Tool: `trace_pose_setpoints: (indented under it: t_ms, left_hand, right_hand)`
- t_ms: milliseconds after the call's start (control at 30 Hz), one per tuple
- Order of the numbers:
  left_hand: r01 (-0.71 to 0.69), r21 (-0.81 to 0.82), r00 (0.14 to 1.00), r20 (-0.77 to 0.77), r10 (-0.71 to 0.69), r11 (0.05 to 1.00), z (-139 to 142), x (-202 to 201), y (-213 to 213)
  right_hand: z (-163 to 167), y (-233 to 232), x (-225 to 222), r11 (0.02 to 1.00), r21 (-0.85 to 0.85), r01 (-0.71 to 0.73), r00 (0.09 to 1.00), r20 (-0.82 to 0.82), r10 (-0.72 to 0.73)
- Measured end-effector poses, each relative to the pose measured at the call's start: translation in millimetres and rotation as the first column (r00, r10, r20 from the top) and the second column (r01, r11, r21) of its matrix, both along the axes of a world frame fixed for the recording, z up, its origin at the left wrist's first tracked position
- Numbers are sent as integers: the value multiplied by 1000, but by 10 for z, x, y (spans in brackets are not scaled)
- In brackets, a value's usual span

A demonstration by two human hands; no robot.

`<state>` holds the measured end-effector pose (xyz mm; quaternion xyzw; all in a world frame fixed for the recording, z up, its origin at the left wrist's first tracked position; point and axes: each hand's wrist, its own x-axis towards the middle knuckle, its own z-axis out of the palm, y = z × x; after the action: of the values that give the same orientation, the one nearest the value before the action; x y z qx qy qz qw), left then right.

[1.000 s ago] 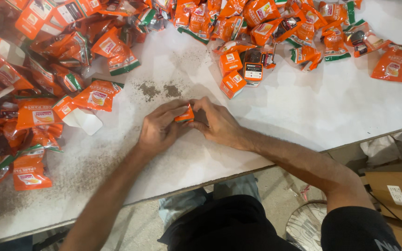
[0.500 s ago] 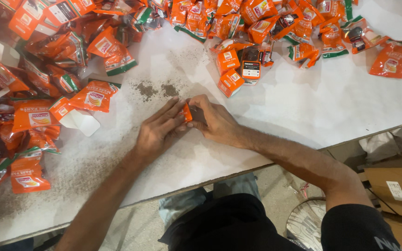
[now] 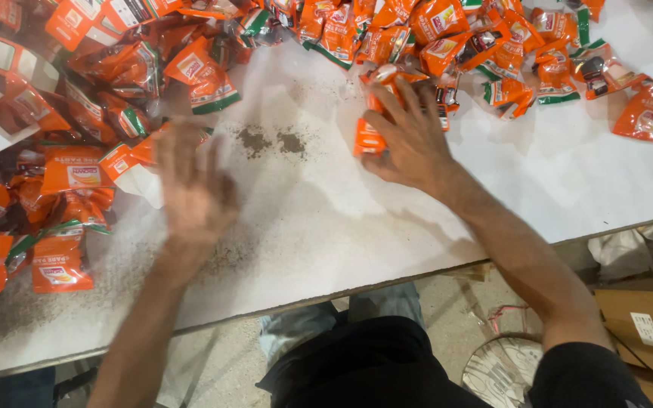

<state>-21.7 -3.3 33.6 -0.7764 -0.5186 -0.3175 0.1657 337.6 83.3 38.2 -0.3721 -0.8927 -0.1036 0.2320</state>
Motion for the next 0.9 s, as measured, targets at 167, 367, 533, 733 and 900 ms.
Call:
trace_pose_setpoints:
  t_ms: [167,367,533,733,900]
  left_hand:
    - [-206,-117,975,-104,195,971,233,-659,-242]
    - [-543,-37,831,-165,531,839,147,-873,-310]
    - [-298,253,935,-119,335,920,456,-690,-121]
    - [518,-84,835,-166,-525,851,622,357,-101]
    - [219,-104,950,251,-188,970,615,184,220]
  right_hand:
    - [-84,-171,590,994,-98,58,998,-5,-58]
    - [16,-246,896,842,205,499,857,28,-514]
    - [57,-409,249,998,62,-17,952,-303,35]
    - [84,-464,-685,603,-581,-546,831,-468,302]
    - [-7,-490,-642,541,-657,-525,807,-586,72]
